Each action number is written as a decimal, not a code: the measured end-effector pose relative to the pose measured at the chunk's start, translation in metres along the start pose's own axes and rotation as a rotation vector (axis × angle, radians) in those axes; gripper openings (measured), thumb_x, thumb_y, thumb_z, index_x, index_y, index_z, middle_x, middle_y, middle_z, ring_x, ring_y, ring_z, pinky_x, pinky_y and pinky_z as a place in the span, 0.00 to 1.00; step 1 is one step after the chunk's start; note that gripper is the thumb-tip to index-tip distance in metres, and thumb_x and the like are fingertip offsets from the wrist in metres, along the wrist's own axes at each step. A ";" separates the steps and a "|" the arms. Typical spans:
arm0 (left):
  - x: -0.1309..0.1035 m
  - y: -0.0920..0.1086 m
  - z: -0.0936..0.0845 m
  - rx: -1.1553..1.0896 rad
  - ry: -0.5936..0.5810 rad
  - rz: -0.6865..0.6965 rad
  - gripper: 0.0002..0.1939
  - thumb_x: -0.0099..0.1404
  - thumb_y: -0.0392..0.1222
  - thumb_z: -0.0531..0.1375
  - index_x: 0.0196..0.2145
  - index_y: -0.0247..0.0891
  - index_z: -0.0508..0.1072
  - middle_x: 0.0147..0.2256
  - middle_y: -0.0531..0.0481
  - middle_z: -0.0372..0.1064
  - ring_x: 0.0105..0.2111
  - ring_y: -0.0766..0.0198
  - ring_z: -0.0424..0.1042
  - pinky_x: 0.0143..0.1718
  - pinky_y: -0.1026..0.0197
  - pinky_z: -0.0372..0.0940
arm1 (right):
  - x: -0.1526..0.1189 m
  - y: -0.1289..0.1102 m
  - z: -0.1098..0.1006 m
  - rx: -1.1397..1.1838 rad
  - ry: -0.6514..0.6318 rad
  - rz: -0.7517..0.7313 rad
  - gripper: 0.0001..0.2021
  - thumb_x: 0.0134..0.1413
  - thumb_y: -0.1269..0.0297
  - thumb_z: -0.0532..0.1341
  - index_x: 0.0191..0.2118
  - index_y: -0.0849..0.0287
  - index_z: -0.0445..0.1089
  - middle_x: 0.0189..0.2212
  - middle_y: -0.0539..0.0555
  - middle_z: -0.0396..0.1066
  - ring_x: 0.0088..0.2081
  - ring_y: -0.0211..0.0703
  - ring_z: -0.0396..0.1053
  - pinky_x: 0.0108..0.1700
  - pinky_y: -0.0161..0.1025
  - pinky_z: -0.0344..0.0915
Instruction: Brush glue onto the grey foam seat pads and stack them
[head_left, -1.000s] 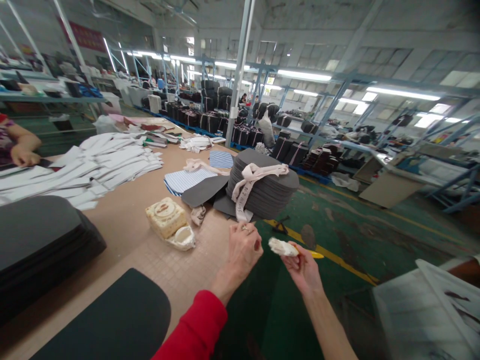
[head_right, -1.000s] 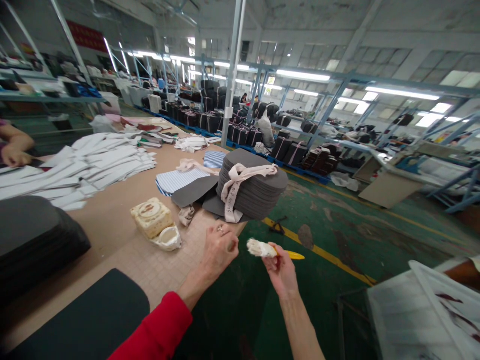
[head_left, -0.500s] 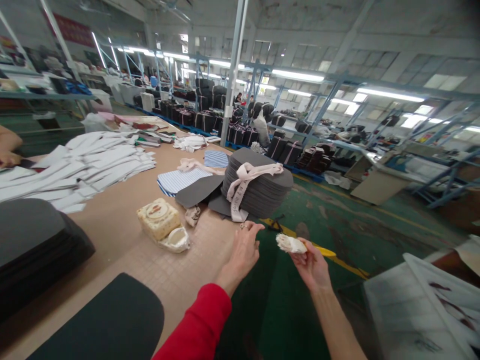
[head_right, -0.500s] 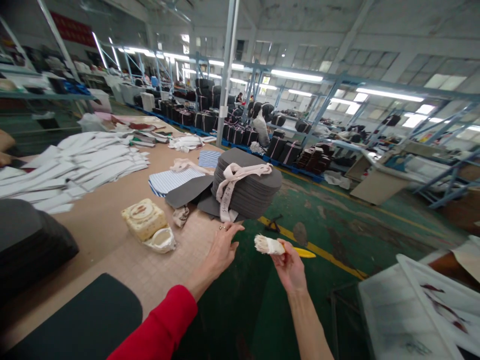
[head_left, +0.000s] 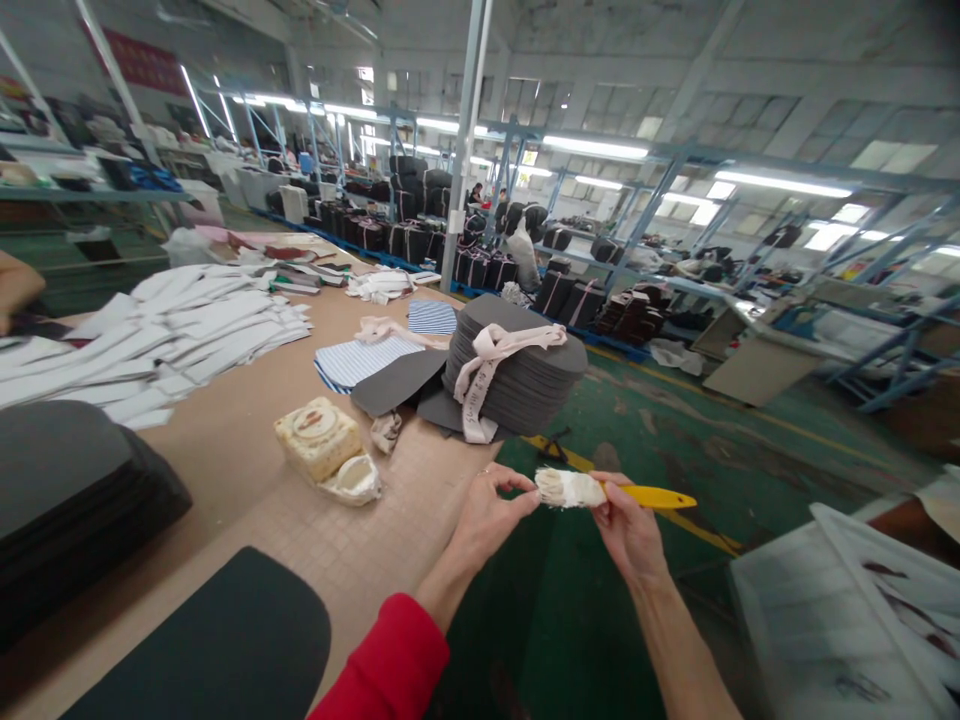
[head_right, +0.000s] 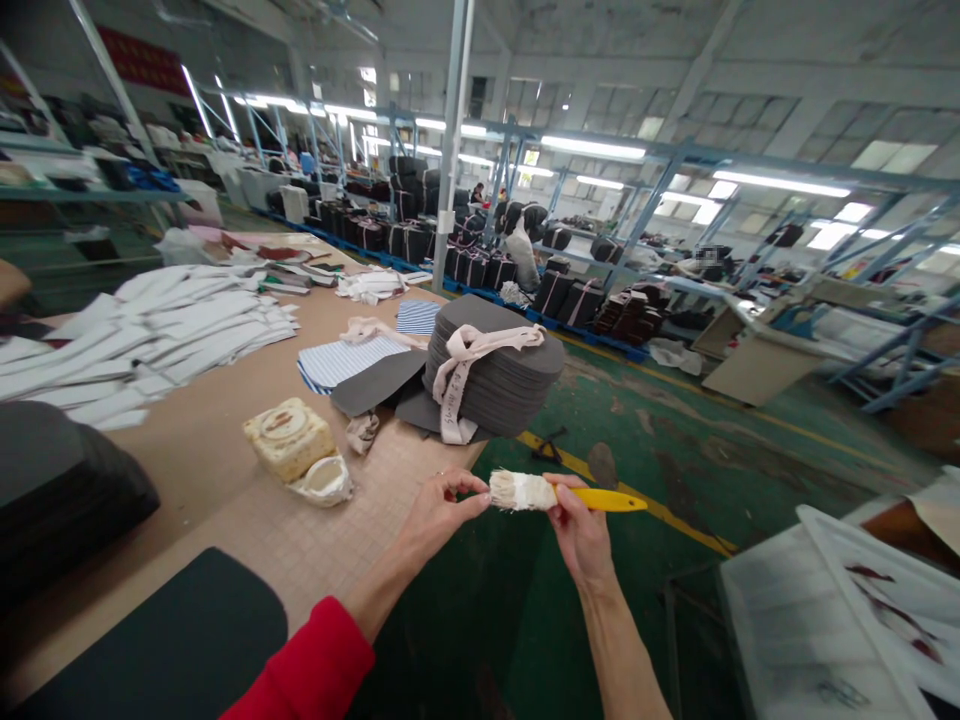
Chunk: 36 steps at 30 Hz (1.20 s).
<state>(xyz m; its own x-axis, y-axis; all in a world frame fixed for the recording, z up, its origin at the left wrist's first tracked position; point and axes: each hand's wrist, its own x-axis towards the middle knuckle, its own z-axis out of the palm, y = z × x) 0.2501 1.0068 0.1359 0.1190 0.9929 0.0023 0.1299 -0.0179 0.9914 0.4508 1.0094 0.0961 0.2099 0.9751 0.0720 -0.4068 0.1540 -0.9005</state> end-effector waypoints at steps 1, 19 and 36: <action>0.000 -0.001 0.000 -0.022 0.002 -0.012 0.04 0.52 0.38 0.62 0.26 0.36 0.76 0.29 0.50 0.68 0.33 0.63 0.65 0.36 0.61 0.57 | 0.000 -0.001 0.001 -0.024 -0.006 -0.008 0.11 0.38 0.60 0.68 0.31 0.60 0.75 0.21 0.49 0.61 0.21 0.30 0.52 0.20 0.28 0.53; 0.000 -0.013 0.000 0.031 0.045 0.082 0.03 0.51 0.34 0.60 0.22 0.36 0.74 0.27 0.51 0.69 0.32 0.64 0.67 0.36 0.61 0.59 | -0.002 0.002 0.002 -0.162 -0.086 -0.061 0.11 0.42 0.58 0.66 0.33 0.57 0.76 0.21 0.49 0.61 0.21 0.31 0.53 0.21 0.31 0.51; 0.012 -0.004 -0.007 0.248 0.201 0.119 0.12 0.61 0.37 0.49 0.21 0.38 0.63 0.23 0.54 0.60 0.27 0.65 0.63 0.31 0.62 0.57 | -0.002 -0.003 0.006 0.639 0.116 0.221 0.08 0.45 0.70 0.63 0.23 0.63 0.62 0.11 0.38 0.50 0.13 0.23 0.44 0.20 0.27 0.55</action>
<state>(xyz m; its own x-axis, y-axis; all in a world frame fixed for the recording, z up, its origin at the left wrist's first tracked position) 0.2444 1.0197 0.1324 -0.0451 0.9851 0.1661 0.3650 -0.1386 0.9206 0.4463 1.0084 0.1017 0.1408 0.9765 -0.1629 -0.8882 0.0519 -0.4566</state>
